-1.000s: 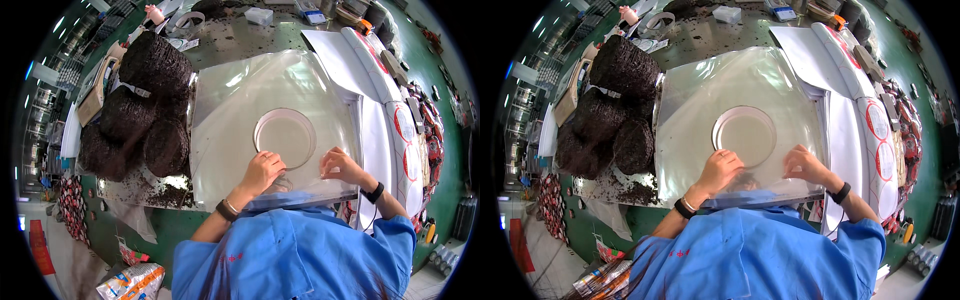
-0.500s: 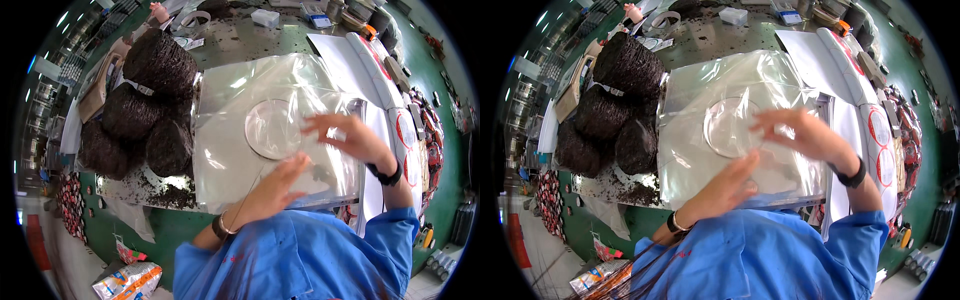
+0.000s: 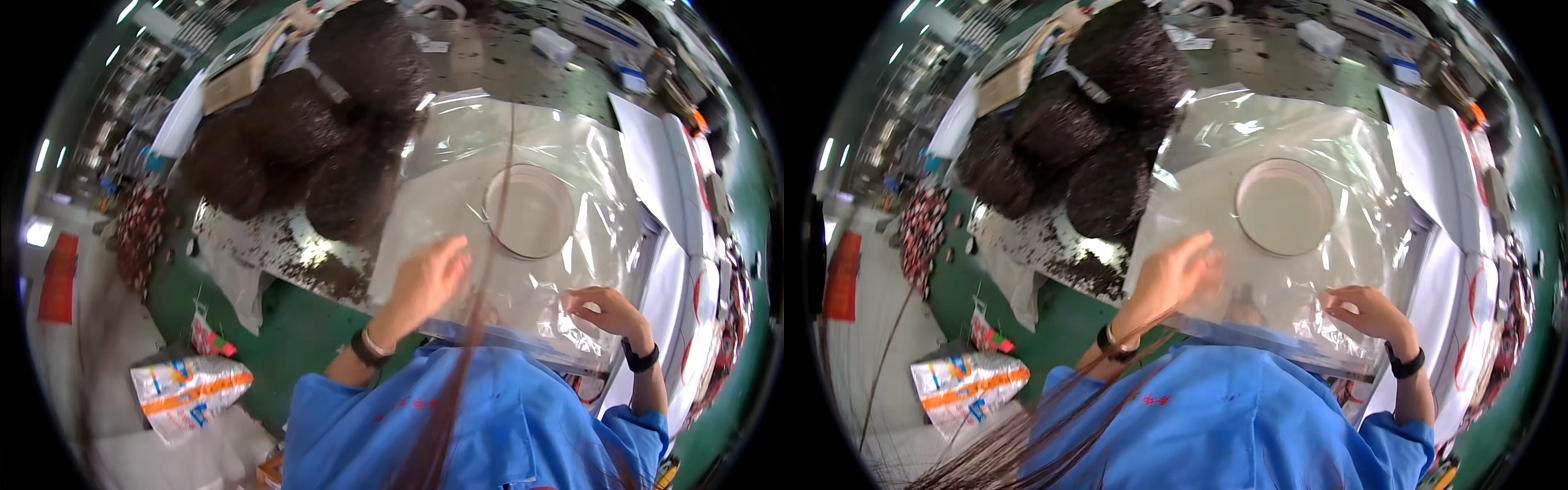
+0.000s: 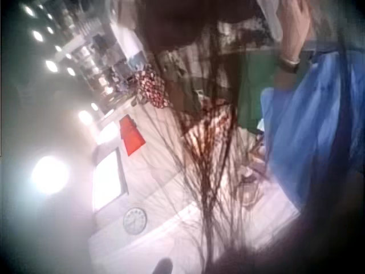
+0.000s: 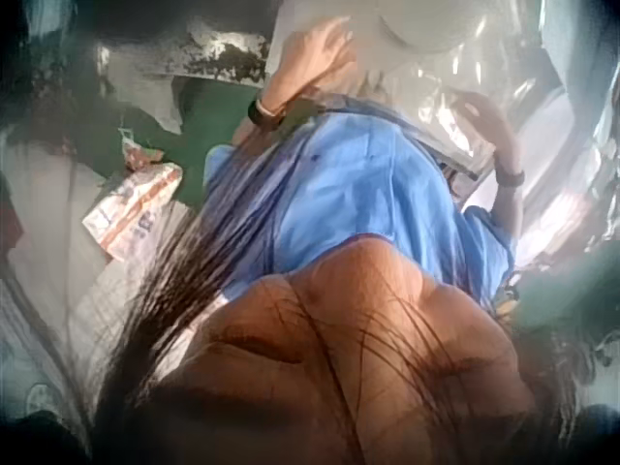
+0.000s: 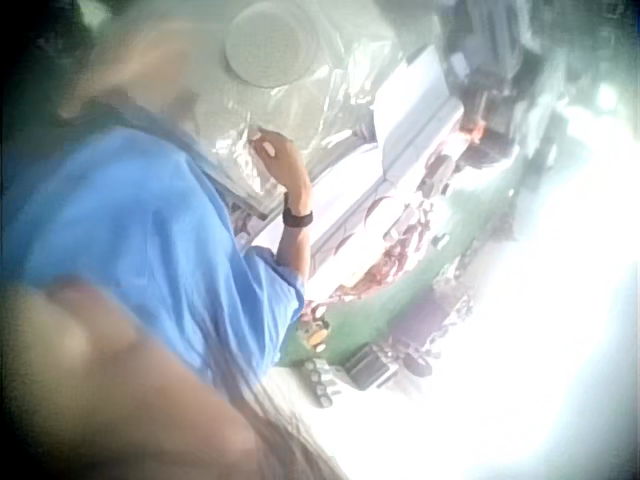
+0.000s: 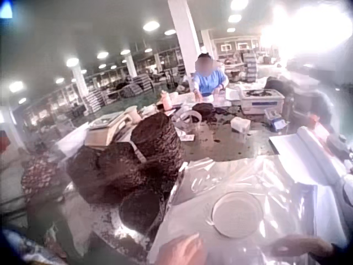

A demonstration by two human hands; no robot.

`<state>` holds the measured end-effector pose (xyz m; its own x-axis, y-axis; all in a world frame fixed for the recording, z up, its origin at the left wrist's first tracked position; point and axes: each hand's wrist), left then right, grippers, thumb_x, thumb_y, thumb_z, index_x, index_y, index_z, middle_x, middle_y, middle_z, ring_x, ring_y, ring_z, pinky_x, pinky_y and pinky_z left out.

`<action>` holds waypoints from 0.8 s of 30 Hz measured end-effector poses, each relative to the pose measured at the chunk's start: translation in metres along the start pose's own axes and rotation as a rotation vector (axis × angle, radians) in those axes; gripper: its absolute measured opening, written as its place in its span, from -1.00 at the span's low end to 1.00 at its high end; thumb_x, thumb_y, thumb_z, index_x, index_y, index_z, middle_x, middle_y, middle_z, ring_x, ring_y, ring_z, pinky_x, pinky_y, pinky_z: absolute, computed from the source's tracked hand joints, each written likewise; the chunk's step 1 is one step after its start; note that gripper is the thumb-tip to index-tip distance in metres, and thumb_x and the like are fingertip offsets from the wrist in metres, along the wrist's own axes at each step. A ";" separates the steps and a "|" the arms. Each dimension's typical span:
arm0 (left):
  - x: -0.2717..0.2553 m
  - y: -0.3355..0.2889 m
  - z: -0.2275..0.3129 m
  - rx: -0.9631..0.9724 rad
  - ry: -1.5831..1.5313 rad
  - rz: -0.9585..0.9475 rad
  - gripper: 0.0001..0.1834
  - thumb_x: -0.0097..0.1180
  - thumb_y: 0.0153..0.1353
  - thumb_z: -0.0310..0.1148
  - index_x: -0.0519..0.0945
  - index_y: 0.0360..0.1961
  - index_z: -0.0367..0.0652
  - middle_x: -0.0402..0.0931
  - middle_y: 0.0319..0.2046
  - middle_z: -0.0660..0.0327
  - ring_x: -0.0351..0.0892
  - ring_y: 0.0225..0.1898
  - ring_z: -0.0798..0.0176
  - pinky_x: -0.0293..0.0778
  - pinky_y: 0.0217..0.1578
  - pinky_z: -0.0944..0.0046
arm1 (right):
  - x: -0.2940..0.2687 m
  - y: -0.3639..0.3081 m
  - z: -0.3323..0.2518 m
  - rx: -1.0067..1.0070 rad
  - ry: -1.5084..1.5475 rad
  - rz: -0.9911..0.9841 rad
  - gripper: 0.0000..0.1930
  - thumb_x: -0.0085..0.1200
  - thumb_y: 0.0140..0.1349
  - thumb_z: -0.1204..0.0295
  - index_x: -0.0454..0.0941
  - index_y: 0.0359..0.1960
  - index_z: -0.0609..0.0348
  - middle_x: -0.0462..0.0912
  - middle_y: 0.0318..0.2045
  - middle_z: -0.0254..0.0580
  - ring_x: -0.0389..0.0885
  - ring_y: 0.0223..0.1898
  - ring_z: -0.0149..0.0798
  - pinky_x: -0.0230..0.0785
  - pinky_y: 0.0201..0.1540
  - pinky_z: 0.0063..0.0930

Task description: The person wraps dark compressed tea cakes in clear plastic film and seals them with red circular labels. The worker repeatedly picks up a tea cake, places it on a plastic sheet, folds the film around it, and applies a label to the top. The finished packages are placed on a nearby stack.

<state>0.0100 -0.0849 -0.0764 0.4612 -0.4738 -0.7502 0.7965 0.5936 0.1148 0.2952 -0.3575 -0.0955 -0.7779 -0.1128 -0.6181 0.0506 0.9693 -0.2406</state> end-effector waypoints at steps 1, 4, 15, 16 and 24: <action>-0.011 0.016 -0.021 0.119 0.110 0.206 -0.68 0.25 0.28 -0.33 0.61 0.03 -0.17 0.68 -0.13 0.00 0.65 -0.08 -0.13 0.57 -0.09 0.01 | 0.001 0.003 -0.002 0.015 0.024 0.014 -0.84 0.22 0.33 0.43 0.74 -0.10 0.11 0.78 -0.24 -0.12 0.73 -0.14 -0.07 0.52 -0.09 -0.28; -0.044 0.042 -0.100 0.037 0.573 0.462 -0.61 0.28 0.28 -0.32 0.62 0.10 -0.21 0.57 0.10 0.05 0.55 0.13 -0.05 0.50 0.12 0.03 | -0.001 0.008 -0.005 0.045 0.038 0.034 -0.81 0.23 0.31 0.37 0.72 -0.15 0.22 0.76 -0.27 -0.06 0.70 -0.27 -0.06 0.48 -0.27 -0.32; -0.058 0.031 -0.163 -0.006 0.315 0.267 -0.58 0.29 0.32 -0.24 0.65 0.13 -0.23 0.62 0.10 -0.03 0.59 0.13 -0.13 0.49 0.17 0.06 | 0.004 0.008 -0.003 0.060 0.093 0.126 -0.87 0.18 0.33 0.46 0.74 -0.19 0.19 0.75 -0.26 -0.09 0.69 -0.23 -0.08 0.48 -0.17 -0.30; -0.062 0.031 -0.175 -0.010 0.241 0.262 -0.60 0.26 0.34 -0.26 0.66 0.12 -0.23 0.64 0.07 -0.04 0.62 0.10 -0.12 0.51 0.15 0.07 | 0.004 0.008 -0.002 0.067 0.087 0.123 -0.87 0.18 0.33 0.46 0.74 -0.19 0.19 0.75 -0.26 -0.09 0.69 -0.22 -0.08 0.48 -0.16 -0.31; -0.118 0.032 -0.111 0.053 -1.199 0.928 -0.79 0.04 0.54 -0.25 0.56 0.02 -0.11 0.58 -0.14 0.35 0.53 -0.13 0.37 0.48 -0.08 0.29 | 0.012 0.005 0.009 0.111 0.173 0.154 -0.87 0.16 0.36 0.44 0.73 -0.20 0.17 0.75 -0.26 -0.12 0.69 -0.22 -0.11 0.48 -0.16 -0.30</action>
<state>-0.0625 0.0618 -0.0563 0.8072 -0.2054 0.5534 0.0543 0.9594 0.2769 0.2919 -0.3556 -0.1113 -0.8509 0.0826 -0.5187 0.2376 0.9413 -0.2399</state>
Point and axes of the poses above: each hand's wrist, its own y-axis towards the middle knuckle, its own x-axis out of the palm, z = x × y
